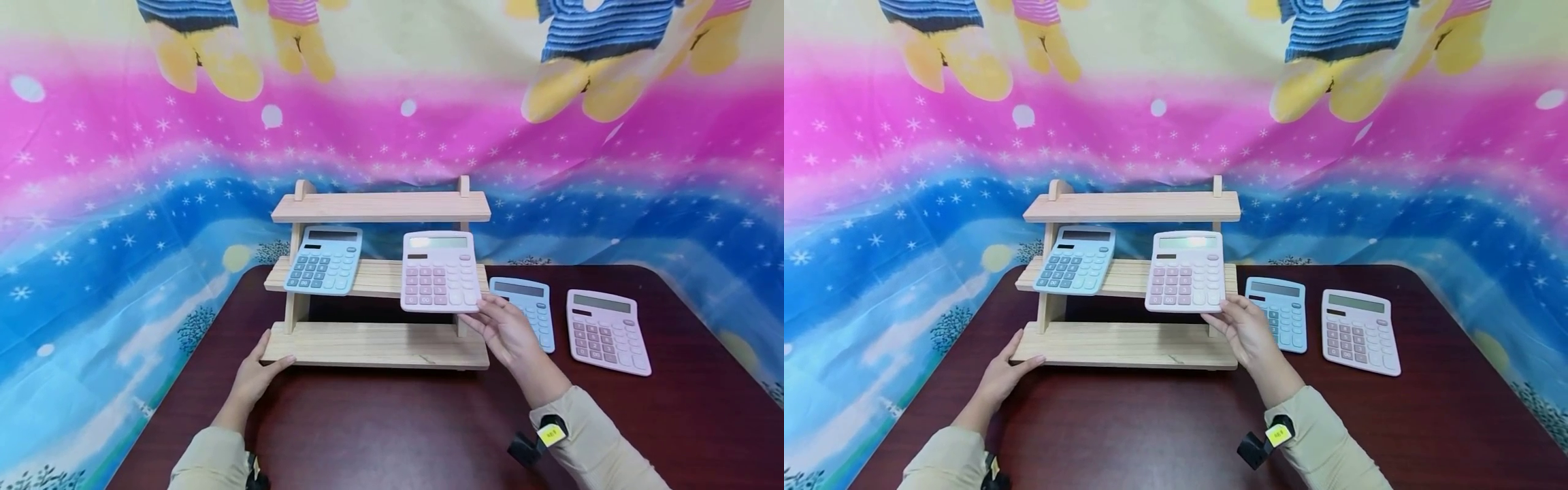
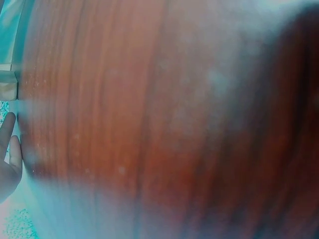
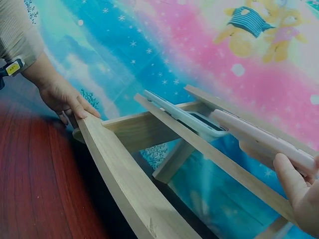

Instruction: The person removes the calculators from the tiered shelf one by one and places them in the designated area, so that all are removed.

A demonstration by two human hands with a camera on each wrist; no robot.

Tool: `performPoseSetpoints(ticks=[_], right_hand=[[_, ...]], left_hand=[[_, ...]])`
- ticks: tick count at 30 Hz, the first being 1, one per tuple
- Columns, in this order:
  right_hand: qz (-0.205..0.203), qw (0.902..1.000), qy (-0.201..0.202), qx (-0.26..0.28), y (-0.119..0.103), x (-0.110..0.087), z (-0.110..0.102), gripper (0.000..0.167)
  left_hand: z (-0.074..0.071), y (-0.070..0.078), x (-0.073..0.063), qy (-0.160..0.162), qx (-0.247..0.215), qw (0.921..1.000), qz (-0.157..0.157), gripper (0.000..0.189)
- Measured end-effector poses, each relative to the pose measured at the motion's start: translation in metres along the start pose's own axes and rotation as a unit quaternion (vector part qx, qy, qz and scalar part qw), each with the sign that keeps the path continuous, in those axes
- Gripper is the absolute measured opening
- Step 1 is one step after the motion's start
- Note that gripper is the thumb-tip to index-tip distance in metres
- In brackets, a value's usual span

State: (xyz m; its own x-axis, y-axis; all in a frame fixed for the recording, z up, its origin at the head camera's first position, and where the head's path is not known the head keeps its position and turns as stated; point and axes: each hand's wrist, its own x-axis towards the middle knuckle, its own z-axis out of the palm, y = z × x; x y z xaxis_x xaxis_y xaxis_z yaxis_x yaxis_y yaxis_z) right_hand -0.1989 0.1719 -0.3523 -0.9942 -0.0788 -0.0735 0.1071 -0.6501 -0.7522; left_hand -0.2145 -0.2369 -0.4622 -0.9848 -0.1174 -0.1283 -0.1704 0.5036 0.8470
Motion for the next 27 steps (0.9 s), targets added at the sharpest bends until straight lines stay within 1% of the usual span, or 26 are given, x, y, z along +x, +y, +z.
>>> performPoseSetpoints(ticks=[11, 17, 22, 27], right_hand=[[-0.035, 0.9968, -0.066, 0.031, -0.007, -0.021, -0.025, 0.019], [-0.041, 0.9931, -0.093, 0.057, -0.009, -0.031, -0.036, 0.022], [-0.045, 0.9901, -0.113, 0.070, -0.011, -0.041, -0.046, 0.026], [-0.054, 0.9848, -0.142, 0.084, -0.012, -0.050, -0.058, 0.032]], left_hand=[[0.001, 0.001, 0.000, 0.003, -0.004, 1.0000, -0.003, 0.096], [0.000, 0.002, -0.002, 0.001, 0.001, 1.0000, -0.002, 0.094], [-0.001, 0.003, -0.003, -0.003, 0.002, 1.0000, -0.003, 0.094], [-0.001, 0.004, -0.003, -0.003, 0.000, 1.0000, -0.001, 0.093]])
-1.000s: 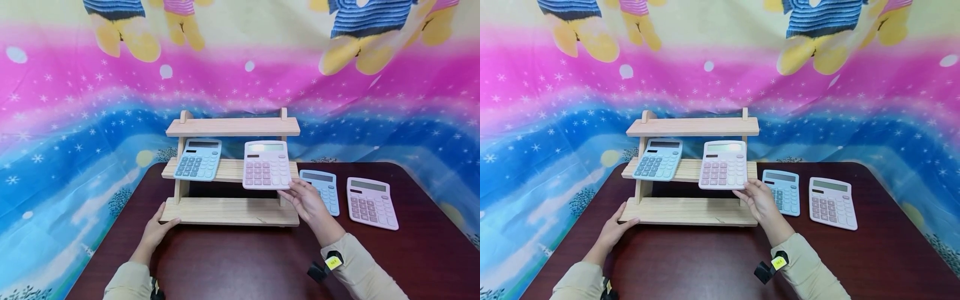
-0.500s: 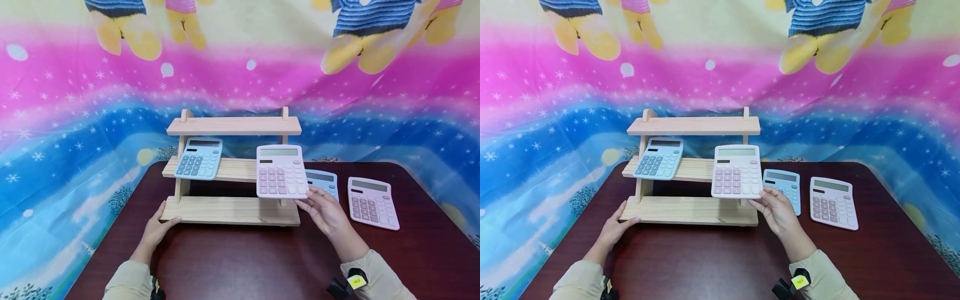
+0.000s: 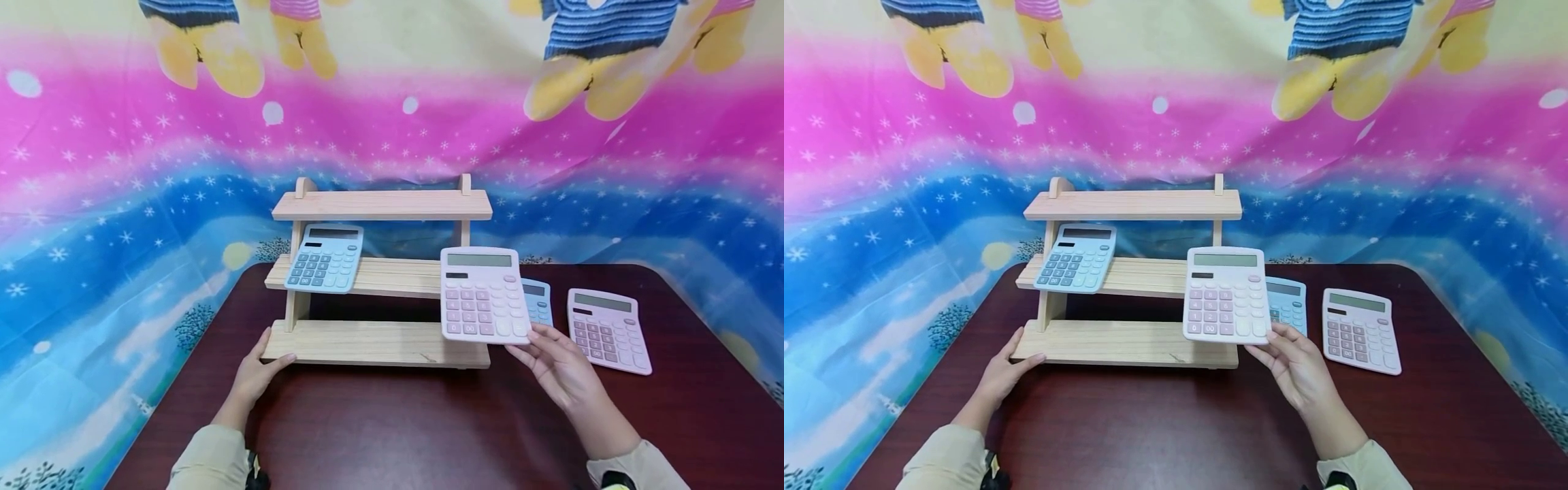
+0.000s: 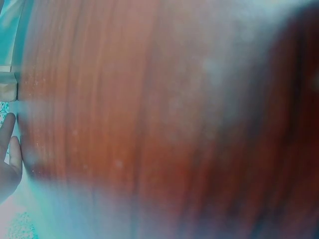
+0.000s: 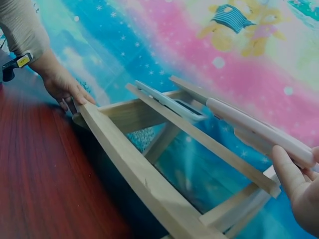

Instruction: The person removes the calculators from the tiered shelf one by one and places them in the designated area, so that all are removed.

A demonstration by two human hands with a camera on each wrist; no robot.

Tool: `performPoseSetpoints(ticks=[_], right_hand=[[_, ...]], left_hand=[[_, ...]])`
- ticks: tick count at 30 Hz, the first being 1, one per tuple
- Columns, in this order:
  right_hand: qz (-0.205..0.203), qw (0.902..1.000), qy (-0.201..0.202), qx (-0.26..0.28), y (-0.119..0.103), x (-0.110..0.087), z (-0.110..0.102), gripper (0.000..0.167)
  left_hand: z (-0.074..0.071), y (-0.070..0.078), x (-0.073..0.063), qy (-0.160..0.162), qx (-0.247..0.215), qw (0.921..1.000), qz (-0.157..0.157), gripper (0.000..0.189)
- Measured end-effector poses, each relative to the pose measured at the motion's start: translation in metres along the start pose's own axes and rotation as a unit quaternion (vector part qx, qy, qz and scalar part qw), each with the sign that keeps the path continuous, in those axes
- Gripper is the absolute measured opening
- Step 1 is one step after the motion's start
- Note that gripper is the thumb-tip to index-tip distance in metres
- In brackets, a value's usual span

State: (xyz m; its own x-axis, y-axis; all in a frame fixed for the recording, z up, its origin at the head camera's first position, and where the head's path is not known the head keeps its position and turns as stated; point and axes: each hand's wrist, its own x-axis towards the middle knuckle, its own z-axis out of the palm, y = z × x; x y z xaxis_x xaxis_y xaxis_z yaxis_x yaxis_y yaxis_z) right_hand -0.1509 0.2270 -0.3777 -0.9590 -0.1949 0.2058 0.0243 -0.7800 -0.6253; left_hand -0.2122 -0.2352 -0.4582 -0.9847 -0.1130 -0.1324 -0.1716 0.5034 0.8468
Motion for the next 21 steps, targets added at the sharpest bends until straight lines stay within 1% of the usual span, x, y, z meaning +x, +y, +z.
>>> performPoseSetpoints(ticks=[4, 9, 17, 19, 20, 21], right_hand=[[-0.006, 0.9997, -0.016, 0.016, -0.003, -0.011, -0.007, 0.035], [-0.018, 0.9993, -0.026, 0.021, -0.005, -0.024, -0.016, 0.037], [-0.030, 0.9969, -0.056, 0.047, -0.011, -0.042, -0.031, 0.041], [-0.032, 0.9968, -0.057, 0.046, -0.012, -0.046, -0.037, 0.040], [-0.032, 0.9963, -0.062, 0.049, -0.011, -0.048, -0.051, 0.037], [-0.031, 0.9961, -0.070, 0.044, -0.011, -0.050, -0.059, 0.037]], left_hand=[[0.000, 0.000, 0.001, 0.000, -0.002, 1.0000, -0.001, 0.094], [0.000, -0.002, 0.002, -0.001, -0.006, 1.0000, 0.002, 0.095], [0.000, -0.003, 0.002, -0.005, 0.003, 1.0000, -0.001, 0.096], [0.000, -0.003, 0.003, -0.005, 0.005, 1.0000, 0.000, 0.095], [0.000, -0.003, 0.003, -0.005, 0.005, 1.0000, 0.000, 0.095], [0.000, -0.003, 0.003, -0.005, 0.005, 1.0000, 0.000, 0.095]])
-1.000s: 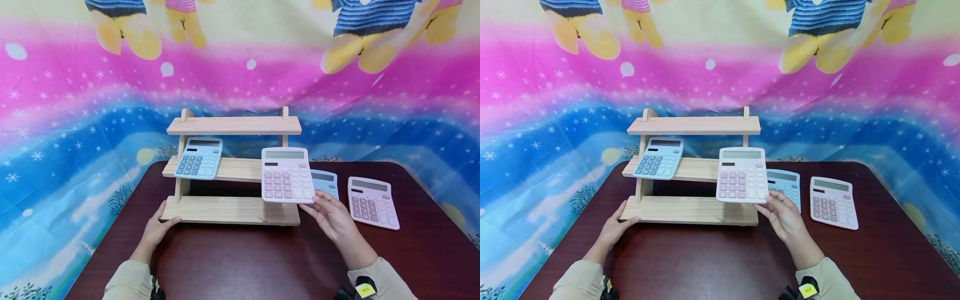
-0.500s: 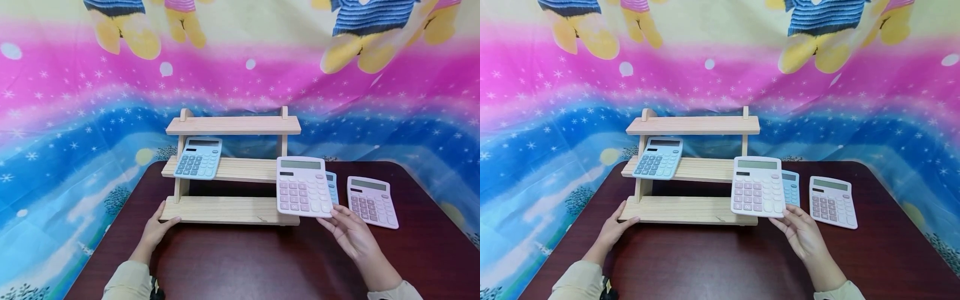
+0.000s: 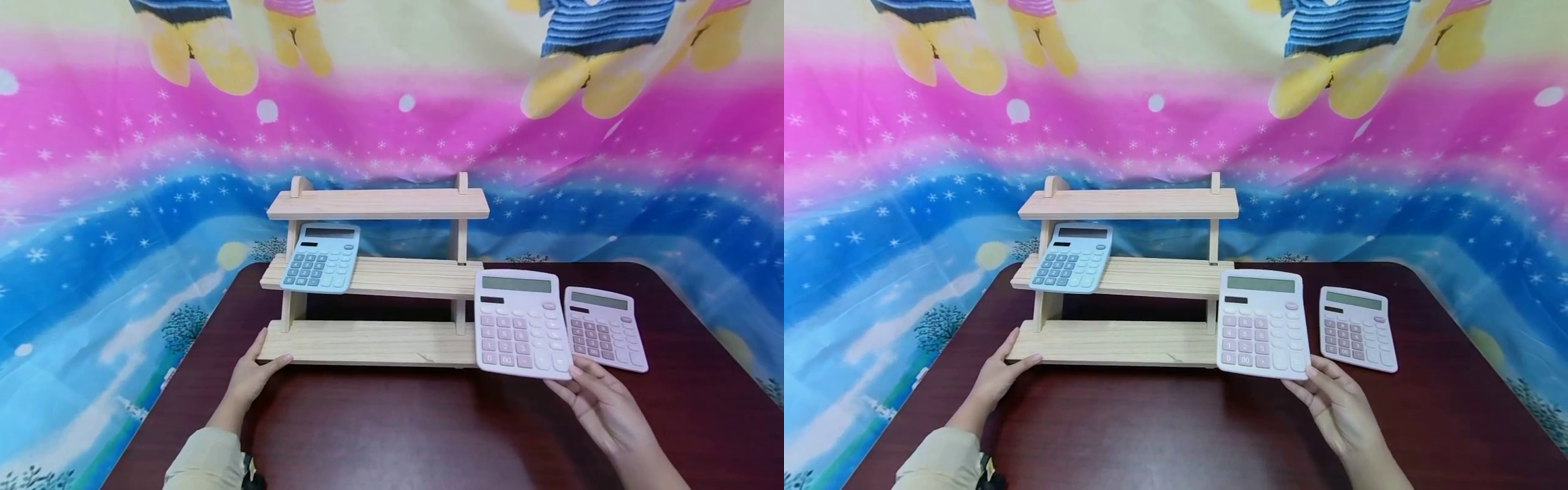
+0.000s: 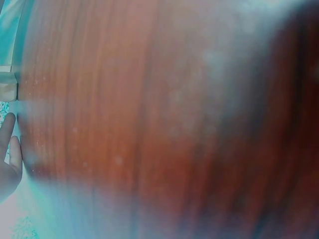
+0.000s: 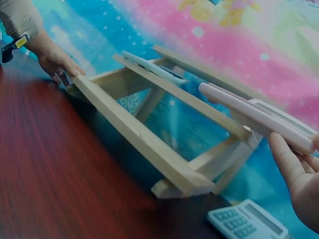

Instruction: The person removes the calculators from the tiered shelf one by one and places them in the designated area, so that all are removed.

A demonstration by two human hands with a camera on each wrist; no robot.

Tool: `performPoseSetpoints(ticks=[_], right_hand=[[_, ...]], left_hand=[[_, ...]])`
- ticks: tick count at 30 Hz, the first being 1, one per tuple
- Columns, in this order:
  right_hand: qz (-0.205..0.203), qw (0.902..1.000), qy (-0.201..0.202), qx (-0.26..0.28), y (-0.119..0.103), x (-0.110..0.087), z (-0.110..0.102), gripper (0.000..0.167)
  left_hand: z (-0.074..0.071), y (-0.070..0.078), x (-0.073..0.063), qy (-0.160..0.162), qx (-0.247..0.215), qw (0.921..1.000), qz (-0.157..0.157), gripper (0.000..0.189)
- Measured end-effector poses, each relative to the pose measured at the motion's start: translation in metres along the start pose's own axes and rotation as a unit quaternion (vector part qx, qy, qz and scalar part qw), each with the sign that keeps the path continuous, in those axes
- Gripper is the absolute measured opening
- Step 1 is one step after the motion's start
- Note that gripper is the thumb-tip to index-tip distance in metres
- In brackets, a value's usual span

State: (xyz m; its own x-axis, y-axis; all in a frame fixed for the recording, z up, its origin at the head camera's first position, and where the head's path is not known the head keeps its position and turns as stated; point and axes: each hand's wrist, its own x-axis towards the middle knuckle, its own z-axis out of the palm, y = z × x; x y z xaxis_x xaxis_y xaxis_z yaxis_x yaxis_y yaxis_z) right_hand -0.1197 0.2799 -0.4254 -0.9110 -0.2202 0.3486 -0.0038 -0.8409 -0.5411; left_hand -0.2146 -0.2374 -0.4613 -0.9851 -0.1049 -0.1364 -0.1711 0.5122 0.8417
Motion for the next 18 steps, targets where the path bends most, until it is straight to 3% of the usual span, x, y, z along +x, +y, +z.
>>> performPoseSetpoints(ticks=[5, 7, 9, 18], right_hand=[[0.002, 1.0000, 0.001, -0.003, -0.002, -0.014, -0.007, 0.038], [0.007, 0.9999, 0.014, 0.004, -0.004, -0.018, 0.007, 0.042], [0.015, 0.9997, 0.014, 0.015, -0.004, -0.023, 0.007, 0.044], [0.029, 0.9986, 0.035, 0.029, -0.001, -0.047, -0.008, 0.045]], left_hand=[[0.000, 0.001, -0.001, 0.003, -0.003, 1.0000, 0.003, 0.094], [0.000, 0.001, -0.001, 0.003, -0.002, 1.0000, 0.005, 0.094], [0.000, 0.001, -0.001, 0.004, -0.001, 1.0000, 0.006, 0.094], [0.000, 0.000, -0.001, -0.002, -0.007, 1.0000, 0.000, 0.096]])
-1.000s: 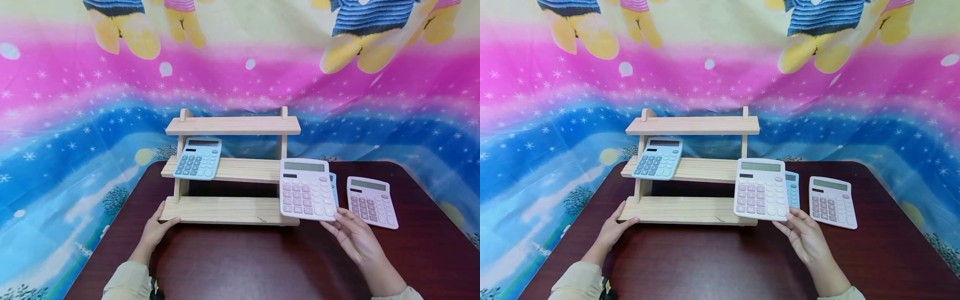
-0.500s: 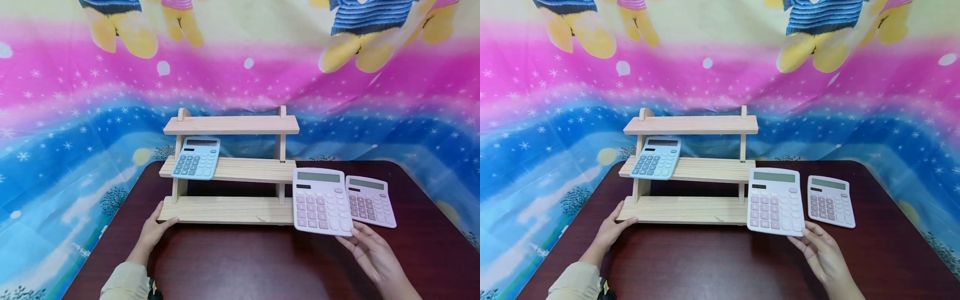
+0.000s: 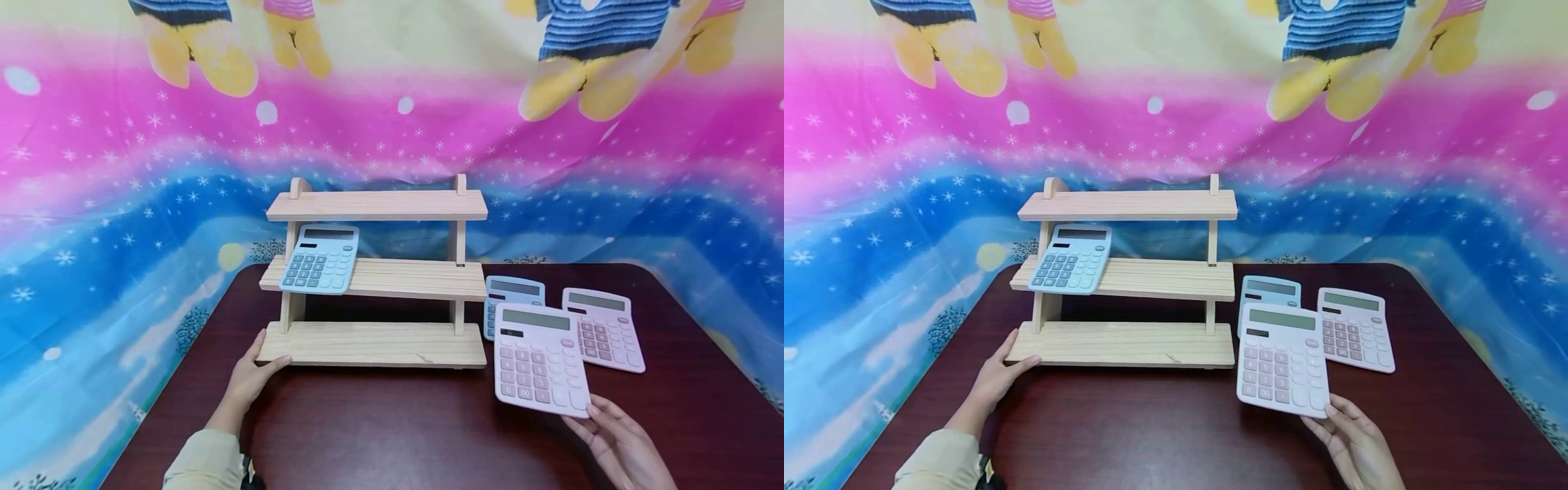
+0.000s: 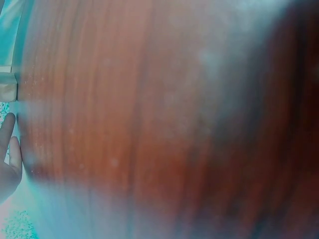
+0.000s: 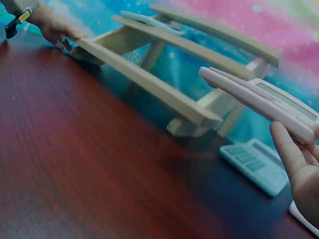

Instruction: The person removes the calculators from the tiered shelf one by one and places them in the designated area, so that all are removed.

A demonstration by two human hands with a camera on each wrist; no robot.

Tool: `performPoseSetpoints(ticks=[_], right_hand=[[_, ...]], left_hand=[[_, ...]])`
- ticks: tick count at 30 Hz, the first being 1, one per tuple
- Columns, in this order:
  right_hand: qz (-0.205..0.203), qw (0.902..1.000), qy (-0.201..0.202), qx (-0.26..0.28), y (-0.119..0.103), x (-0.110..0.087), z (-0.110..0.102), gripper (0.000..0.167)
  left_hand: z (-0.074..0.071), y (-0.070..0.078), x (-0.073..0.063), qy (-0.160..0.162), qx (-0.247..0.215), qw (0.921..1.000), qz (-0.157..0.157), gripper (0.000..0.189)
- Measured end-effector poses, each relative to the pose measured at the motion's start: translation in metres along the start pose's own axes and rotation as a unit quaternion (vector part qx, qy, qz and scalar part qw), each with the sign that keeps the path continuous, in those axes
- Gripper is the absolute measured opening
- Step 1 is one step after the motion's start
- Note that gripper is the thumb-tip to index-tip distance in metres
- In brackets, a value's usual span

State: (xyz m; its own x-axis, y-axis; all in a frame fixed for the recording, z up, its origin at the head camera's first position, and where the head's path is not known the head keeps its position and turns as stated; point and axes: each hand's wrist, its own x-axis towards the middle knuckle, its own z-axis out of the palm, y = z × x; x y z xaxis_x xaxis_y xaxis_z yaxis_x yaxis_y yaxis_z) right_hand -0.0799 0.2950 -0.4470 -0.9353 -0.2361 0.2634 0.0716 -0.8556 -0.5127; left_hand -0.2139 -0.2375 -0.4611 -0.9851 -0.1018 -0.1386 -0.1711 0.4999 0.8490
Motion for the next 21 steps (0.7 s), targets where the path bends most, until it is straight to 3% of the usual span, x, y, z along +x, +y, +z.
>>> performPoseSetpoints(ticks=[21], right_hand=[[0.086, 0.9958, 0.033, -0.002, 0.006, -0.034, -0.041, 0.033]], left_hand=[[-0.001, 0.000, 0.001, 0.000, 0.000, 1.0000, 0.001, 0.096]])
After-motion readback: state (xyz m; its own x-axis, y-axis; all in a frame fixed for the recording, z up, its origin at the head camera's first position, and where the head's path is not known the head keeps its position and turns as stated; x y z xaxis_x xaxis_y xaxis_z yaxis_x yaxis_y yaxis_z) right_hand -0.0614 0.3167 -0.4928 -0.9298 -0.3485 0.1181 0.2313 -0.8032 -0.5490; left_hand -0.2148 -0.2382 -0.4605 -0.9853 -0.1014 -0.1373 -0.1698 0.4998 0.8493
